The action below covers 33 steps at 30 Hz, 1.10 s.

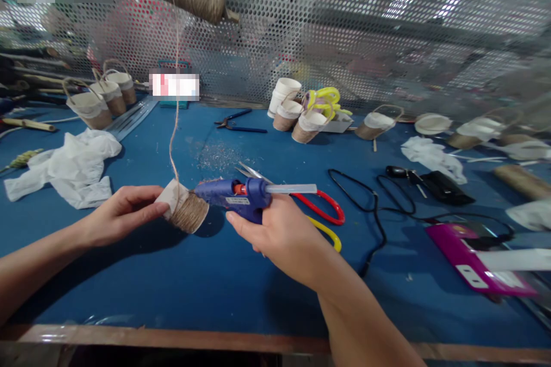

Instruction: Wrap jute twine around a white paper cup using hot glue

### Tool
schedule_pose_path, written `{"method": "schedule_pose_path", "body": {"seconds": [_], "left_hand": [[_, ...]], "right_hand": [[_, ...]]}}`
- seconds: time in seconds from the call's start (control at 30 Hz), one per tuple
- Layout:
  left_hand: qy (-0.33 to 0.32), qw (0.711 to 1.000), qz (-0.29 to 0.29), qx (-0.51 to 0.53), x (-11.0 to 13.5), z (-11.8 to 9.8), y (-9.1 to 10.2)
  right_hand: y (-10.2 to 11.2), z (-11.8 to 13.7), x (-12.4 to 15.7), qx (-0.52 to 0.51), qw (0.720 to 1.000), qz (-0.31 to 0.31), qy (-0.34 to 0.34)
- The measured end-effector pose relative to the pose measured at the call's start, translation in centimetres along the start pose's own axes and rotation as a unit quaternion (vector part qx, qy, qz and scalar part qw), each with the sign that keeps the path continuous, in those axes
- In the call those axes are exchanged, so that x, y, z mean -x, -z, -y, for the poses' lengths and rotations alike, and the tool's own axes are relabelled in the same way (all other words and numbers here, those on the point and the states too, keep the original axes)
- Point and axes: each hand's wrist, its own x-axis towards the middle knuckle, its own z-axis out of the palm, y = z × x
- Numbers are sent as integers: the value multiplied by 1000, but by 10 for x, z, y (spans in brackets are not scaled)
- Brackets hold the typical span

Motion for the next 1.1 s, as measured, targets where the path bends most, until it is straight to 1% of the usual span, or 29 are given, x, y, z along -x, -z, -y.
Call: {"method": "schedule_pose_path", "body": {"seconds": [0.07, 0.13, 0.23, 0.33, 0.4, 0.5, 0.53, 0.63, 0.77, 0.83, 0.9, 0.93, 0.97, 1.0, 1.03, 1.1], "left_hand": [[1, 1000, 0, 2, 0, 0, 0], [5, 1000, 0, 8, -1, 0, 0], [19, 1000, 0, 25, -1, 0, -1], [29, 999, 0, 42, -1, -1, -2], [29, 998, 1, 51, -1, -1, -2], [30, 998, 1, 57, -1, -1, -2], [31, 998, 0, 58, -1, -2, -2], [33, 998, -2, 57, -1, -1, -2], [34, 998, -2, 60, -2, -1, -2], [34, 998, -5, 60, -2, -1, -2], [35, 998, -5, 60, -2, 0, -2], [33, 998, -4, 60, -2, 0, -2], [32, 998, -3, 60, -2, 0, -2], [31, 998, -2, 58, -2, 0, -2], [30, 998, -2, 54, -1, 0, -2], [27, 999, -3, 43, -1, -1, -1]], "right_hand": [[-1, -1, 0, 8, 1000, -4, -6], [-1, -4, 1, 36, 999, -7, 10], [0, -13, 2, 104, 990, -10, 90], [2, -22, 4, 143, 976, -15, 162], [2, -26, 5, 182, 955, -30, 231], [1, -29, 8, 272, 902, -64, 329], [0, -28, 9, 294, 890, -69, 342], [0, -24, 11, 323, 869, -81, 367], [-1, -16, 11, 346, 825, -102, 434], [0, -14, 12, 363, 809, -111, 448], [0, -16, 12, 377, 799, -115, 453], [0, -17, 12, 378, 799, -118, 453], [1, -19, 11, 369, 805, -122, 448], [1, -21, 10, 351, 821, -120, 434], [2, -22, 9, 320, 851, -109, 403], [2, -22, 6, 241, 920, -74, 302]]}}
